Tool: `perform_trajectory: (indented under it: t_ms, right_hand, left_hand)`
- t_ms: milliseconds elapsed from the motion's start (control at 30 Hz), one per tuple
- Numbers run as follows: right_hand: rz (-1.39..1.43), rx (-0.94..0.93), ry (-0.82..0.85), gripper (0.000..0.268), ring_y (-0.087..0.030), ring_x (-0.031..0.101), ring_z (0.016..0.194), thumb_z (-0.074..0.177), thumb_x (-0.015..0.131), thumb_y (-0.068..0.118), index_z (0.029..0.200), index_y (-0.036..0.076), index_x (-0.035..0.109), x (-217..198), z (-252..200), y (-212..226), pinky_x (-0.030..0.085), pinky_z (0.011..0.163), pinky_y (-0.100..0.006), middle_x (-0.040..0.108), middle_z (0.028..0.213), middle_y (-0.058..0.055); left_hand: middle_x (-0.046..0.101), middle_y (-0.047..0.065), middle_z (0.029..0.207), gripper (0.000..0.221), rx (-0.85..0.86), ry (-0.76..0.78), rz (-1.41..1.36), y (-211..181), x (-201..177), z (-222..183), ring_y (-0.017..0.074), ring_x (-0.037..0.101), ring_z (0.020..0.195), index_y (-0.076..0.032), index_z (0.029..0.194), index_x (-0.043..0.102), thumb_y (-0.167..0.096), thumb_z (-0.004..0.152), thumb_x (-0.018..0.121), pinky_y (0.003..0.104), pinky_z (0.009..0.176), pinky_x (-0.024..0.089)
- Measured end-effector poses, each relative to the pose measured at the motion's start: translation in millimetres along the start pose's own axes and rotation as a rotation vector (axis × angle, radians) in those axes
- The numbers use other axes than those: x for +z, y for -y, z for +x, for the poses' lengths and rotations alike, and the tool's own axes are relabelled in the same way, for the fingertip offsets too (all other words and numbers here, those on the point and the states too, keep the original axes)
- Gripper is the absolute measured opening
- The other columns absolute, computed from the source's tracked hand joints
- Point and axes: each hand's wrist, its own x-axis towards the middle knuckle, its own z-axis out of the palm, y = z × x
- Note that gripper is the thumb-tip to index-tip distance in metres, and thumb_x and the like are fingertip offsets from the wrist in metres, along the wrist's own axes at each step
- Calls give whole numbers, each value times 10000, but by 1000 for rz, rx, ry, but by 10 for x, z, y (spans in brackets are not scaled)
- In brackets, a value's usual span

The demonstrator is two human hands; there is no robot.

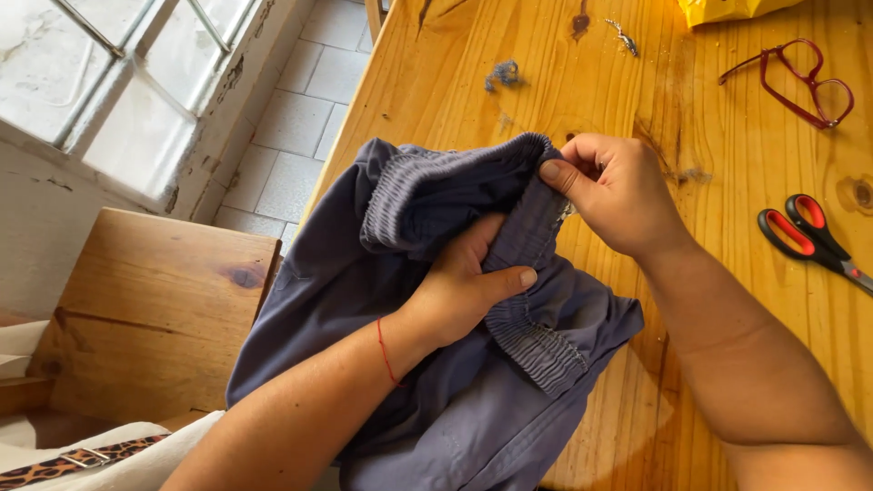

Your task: Threading a drawstring through the waistband of a pair of shorts using a safety pin.

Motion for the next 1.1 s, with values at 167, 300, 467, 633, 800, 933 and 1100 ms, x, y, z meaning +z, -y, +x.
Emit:
perform_trajectory:
  t_ms: [167, 300, 467, 633, 800, 933, 1100]
  right_hand:
    - [-3, -14, 6, 342, -119, 529, 693, 1233, 895, 234, 937, 78, 824, -57, 47, -139, 438, 663, -300, 576, 663, -27]
    - [-21, -29, -24, 348, -124, 539, 685, 1261, 896, 244, 959, 83, 835, -44, 51, -153, 442, 669, -296, 588, 665, -36]
    - [-43, -62, -38, 325, -140, 558, 704, 1266, 904, 213, 981, 70, 843, -44, 55, -152, 446, 681, -313, 601, 680, -55]
    - [-81, -58, -69, 279, -167, 587, 714, 1252, 919, 198, 1016, 61, 861, -58, 57, -75, 464, 697, -335, 648, 706, -85]
    - [-94, -63, -75, 268, -157, 591, 732, 1262, 926, 199, 1039, 63, 865, -66, 104, -192, 472, 708, -326, 661, 723, -77]
    - [-138, -85, -88, 251, -188, 599, 705, 1266, 937, 200, 1063, 64, 878, -69, 129, -194, 475, 695, -350, 670, 722, -93]
    - [-141, -85, -94, 240, -182, 604, 712, 1265, 932, 190, 1067, 64, 879, -89, 90, -140, 469, 697, -343, 666, 719, -87]
  left_hand:
    - [848, 82, 1110, 314, -58, 75, -2, -118, 8, -29, 227, 798, 1065, 4, 1311, 817, -78, 1036, 943, 383, 930, 689]
    - [824, 75, 1036, 266, -92, 75, 95, -369, 91, -105, 223, 771, 996, 28, 1262, 830, 6, 1001, 874, 365, 879, 677]
    - [829, 72, 1008, 236, -73, 105, 127, -411, 123, -114, 217, 780, 976, 15, 1187, 830, 14, 959, 890, 367, 851, 680]
    - [844, 88, 1053, 286, -92, 140, 80, -311, 107, -92, 211, 787, 1007, 13, 1243, 824, 55, 962, 850, 348, 878, 698]
    - [845, 81, 1066, 282, -89, 175, 39, -329, 119, -88, 201, 783, 1017, 17, 1241, 825, 56, 965, 869, 339, 896, 697]
    - [847, 70, 1081, 287, -100, 189, 25, -270, 99, -110, 186, 781, 1017, 19, 1253, 824, 48, 971, 868, 335, 902, 700]
    - [826, 68, 1091, 336, -51, 208, -43, -321, 101, -114, 190, 766, 1033, 20, 1299, 806, 112, 976, 816, 321, 927, 680]
